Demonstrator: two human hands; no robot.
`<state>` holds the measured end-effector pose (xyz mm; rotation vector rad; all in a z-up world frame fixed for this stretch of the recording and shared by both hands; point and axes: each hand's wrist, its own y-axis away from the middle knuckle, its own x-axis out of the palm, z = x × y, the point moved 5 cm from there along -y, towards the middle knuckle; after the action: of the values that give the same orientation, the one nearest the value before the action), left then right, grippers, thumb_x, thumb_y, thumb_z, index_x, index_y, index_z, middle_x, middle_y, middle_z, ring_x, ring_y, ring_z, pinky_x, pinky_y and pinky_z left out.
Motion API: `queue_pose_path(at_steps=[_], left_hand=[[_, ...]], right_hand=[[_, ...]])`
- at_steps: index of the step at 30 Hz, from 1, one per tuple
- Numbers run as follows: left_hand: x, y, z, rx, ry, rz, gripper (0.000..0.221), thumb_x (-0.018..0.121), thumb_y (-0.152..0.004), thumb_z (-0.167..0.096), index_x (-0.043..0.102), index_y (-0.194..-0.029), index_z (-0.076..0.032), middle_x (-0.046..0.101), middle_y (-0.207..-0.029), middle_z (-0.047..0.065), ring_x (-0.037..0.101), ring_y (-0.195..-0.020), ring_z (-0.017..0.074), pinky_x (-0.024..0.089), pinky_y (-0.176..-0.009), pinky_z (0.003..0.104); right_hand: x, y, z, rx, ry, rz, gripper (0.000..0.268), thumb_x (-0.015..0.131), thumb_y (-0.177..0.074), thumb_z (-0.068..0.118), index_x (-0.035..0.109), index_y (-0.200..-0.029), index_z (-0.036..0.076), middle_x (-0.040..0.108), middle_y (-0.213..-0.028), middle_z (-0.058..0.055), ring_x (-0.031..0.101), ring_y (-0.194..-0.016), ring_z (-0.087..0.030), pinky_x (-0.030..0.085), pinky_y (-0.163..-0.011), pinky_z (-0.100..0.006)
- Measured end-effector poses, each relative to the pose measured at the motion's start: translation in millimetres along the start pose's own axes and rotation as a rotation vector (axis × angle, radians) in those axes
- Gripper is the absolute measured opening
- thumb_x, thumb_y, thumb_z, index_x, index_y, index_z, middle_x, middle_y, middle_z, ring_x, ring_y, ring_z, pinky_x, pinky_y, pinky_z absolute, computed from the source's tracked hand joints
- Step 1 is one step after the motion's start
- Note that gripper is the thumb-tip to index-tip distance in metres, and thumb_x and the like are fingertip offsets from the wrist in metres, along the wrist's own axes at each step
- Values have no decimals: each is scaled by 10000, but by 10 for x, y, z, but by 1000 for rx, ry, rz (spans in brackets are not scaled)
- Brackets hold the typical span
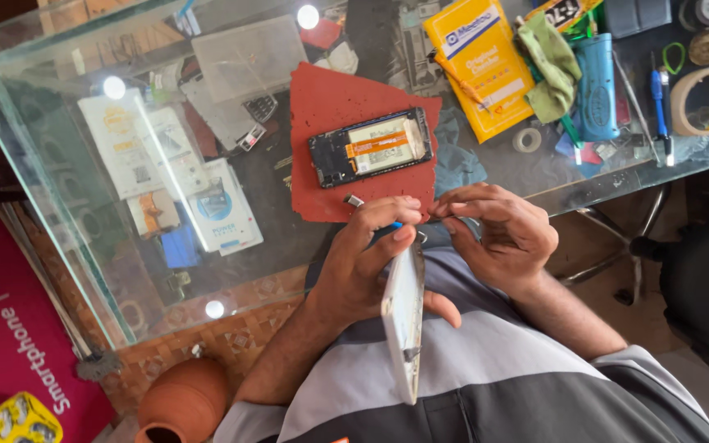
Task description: The person uses a blue plastic pry tool to separate the back cover of a white smartphone. They then place the phone's internal components onto the back cover and press them together to reassemble the device. Finally, the person wipes the screen with a green cloth.
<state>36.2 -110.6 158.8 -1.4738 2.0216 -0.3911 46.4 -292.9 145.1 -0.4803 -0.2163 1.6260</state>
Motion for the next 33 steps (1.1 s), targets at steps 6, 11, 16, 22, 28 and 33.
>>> queue_pose_path(at_steps=[6,11,16,22,28,33], left_hand=[[-20,4,18,-22,-38,1,1310,1001,-636,-540,199,-1629,-246,518,-1343,100,619,-1245,292,574,-1083,449],[-30,16,43,-41,-49,1,1304,996,-619,-540,215,-1616,-229,511,-1348,103,614,-1258,322,572,-1059,442],[-31,24,60,-43,-56,1,1286,994,-634,-542,225,-1612,-216,506,-1352,105,618,-1270,325,570,-1054,437],[-32,32,79,-50,-64,9,1267,975,-639,-554,233,-1601,-195,519,-1338,115,619,-1258,332,561,-1042,443],[-18,29,63,-47,-10,-1,1237,982,-680,-519,221,-1609,-222,530,-1369,109,643,-1264,316,573,-1065,428],[-2,-16,53,-12,-48,-7,1239,974,-646,-530,226,-1587,-228,534,-1338,115,655,-1242,321,584,-1014,421]], right_hand=[[79,-124,42,-80,125,72,218,748,-894,-148,624,-1043,-50,720,-1039,-200,765,-964,-260,653,-830,-363],[126,-198,67,-114,167,119,236,764,-859,-152,632,-1030,-57,718,-1034,-209,764,-934,-267,653,-805,-354],[154,-214,95,-142,184,115,230,774,-858,-153,629,-1005,-51,716,-1021,-196,763,-919,-270,644,-787,-355],[207,-205,102,-220,256,192,234,766,-813,-146,656,-998,-55,697,-984,-185,737,-904,-297,614,-764,-373],[135,-201,19,-112,125,131,236,743,-834,-165,648,-1021,-57,711,-1030,-186,742,-903,-264,629,-775,-361],[115,-200,141,-237,258,113,230,742,-830,-174,644,-998,-49,700,-989,-192,750,-913,-304,629,-761,-388]])
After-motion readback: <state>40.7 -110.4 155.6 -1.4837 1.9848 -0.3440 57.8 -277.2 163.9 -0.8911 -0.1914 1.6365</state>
